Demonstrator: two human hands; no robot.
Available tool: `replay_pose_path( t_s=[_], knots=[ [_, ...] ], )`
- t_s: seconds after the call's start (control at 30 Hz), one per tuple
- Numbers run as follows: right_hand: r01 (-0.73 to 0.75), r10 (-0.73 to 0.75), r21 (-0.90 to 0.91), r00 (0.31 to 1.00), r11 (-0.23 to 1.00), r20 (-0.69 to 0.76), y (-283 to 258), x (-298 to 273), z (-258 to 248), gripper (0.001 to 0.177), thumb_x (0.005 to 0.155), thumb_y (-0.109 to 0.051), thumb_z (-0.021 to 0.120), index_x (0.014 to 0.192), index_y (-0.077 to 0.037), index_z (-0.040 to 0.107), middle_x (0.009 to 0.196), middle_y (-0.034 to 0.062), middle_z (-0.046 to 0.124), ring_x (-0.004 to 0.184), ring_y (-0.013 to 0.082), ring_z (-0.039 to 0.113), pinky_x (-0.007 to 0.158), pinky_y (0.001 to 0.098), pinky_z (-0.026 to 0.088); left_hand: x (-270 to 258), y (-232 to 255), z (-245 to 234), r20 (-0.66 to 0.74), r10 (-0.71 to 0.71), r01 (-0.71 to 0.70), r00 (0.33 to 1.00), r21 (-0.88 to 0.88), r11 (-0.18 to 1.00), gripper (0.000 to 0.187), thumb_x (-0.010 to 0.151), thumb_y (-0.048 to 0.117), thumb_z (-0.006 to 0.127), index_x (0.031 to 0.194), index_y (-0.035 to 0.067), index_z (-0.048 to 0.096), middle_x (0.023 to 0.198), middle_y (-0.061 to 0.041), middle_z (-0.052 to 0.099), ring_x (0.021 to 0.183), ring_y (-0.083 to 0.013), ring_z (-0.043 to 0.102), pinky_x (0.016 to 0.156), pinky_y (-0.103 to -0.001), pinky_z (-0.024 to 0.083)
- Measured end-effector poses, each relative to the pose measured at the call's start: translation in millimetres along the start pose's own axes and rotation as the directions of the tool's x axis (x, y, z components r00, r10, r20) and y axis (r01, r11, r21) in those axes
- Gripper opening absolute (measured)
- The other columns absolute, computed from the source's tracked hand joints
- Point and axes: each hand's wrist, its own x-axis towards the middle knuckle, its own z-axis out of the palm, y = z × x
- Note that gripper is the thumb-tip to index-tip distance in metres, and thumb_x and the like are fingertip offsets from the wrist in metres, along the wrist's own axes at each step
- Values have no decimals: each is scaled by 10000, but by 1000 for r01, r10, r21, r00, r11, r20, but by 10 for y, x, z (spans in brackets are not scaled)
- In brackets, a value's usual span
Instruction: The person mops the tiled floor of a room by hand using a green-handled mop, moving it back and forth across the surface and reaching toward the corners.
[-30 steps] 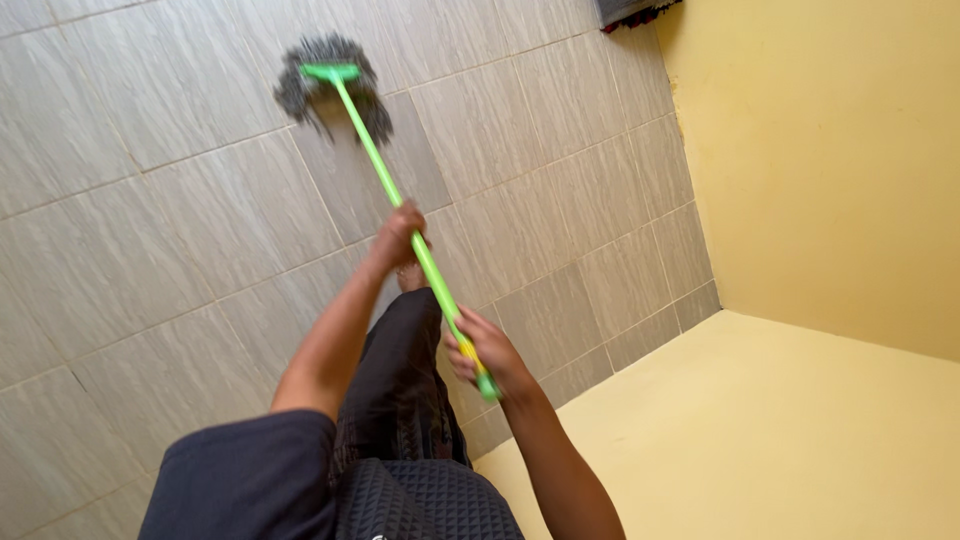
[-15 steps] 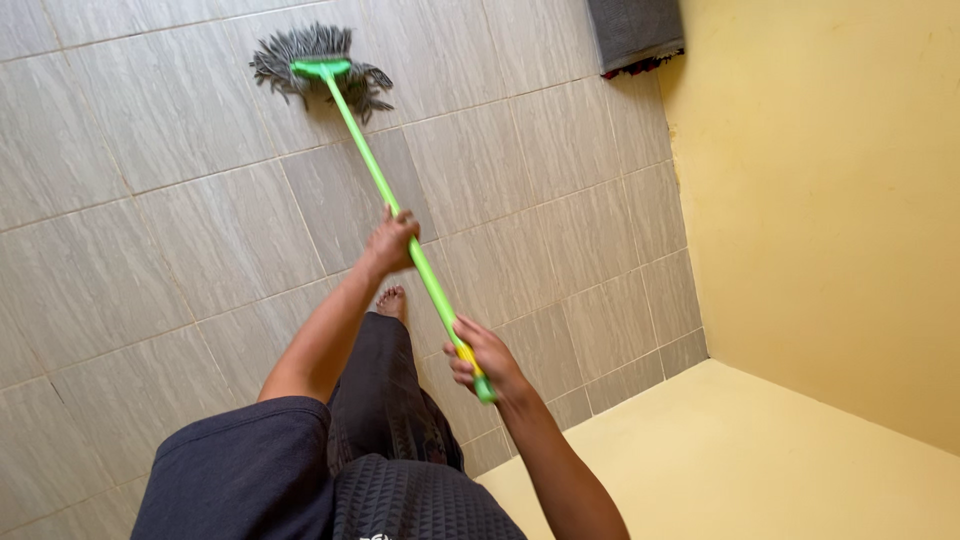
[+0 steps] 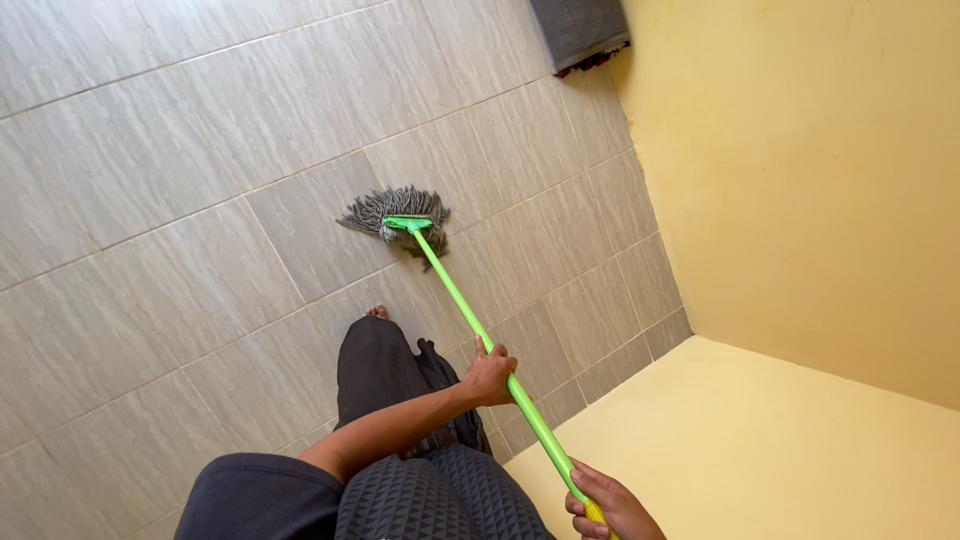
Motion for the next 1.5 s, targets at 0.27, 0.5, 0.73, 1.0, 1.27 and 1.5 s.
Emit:
replay_pose_path(
  t_s=[0.27, 0.5, 0.73, 1.0, 1.27, 1.5],
  knots=[
    [68, -69, -29, 997, 997, -32, -513, -237, 93, 584, 1013, -231, 529, 1580, -162, 405, 700, 29, 471, 389, 60, 335, 306, 213, 310, 309, 88, -8, -245, 67, -68, 967, 3, 998, 393, 886, 366, 777, 816, -14, 708, 983, -219, 648, 922, -404, 671, 1170, -800, 78],
    [126, -128, -147, 992, 981, -5, -1108, -183, 194, 596, 1009, -231, 541, 1577, -143, 385, 695, 20, 477, 406, 50, 367, 307, 199, 314, 830, -81, -92, -432, 41, -46, 901, -1, 999, 303, 913, 284, 749, 801, 8, 697, 999, -214, 673, 994, -374, 682, 1168, -804, 140],
    [282, -207, -203, 923, 938, 324, -1740, 1148, 281, 508, 1056, -243, 471, 1547, -187, 352, 691, 5, 496, 430, 57, 421, 348, 211, 377, 1511, -1122, -788, -640, -40, 193, 767, 172, 966, 352, 837, 388, 802, 1049, 125, 698, 1438, -264, 526, 1382, -453, 473, 1152, -637, 328],
    [346, -230, -201, 866, 916, 443, -2411, 2355, 620, 587, 1075, -247, 519, 1623, -176, 323, 700, 13, 535, 441, 66, 431, 389, 238, 411, 1650, -1264, -1570, -664, -370, 571, 650, 106, 814, 913, 645, 519, 907, 1426, 254, 515, 1644, -166, 297, 1504, -404, 277, 1129, -702, 307],
    [257, -174, -234, 930, 938, 325, -2390, 1725, -1222, 653, 1031, -286, 548, 1623, -209, 285, 714, 13, 549, 434, 68, 426, 358, 230, 377, 2440, -767, -319, -399, -147, 312, 905, 389, 867, 751, 749, 500, 859, 1319, 103, 573, 1480, -366, 399, 1473, -587, 227, 1191, -644, 218],
    [115, -89, -223, 988, 968, 124, -1824, 632, -2556, 659, 991, -286, 575, 1604, -231, 339, 708, 18, 519, 401, 74, 390, 343, 223, 341, 2619, 505, 1088, -14, -60, 62, 998, 275, 960, 689, 795, 596, 790, 1110, 6, 628, 1233, -205, 613, 1489, -525, 240, 1092, -884, 8]
  ],
)
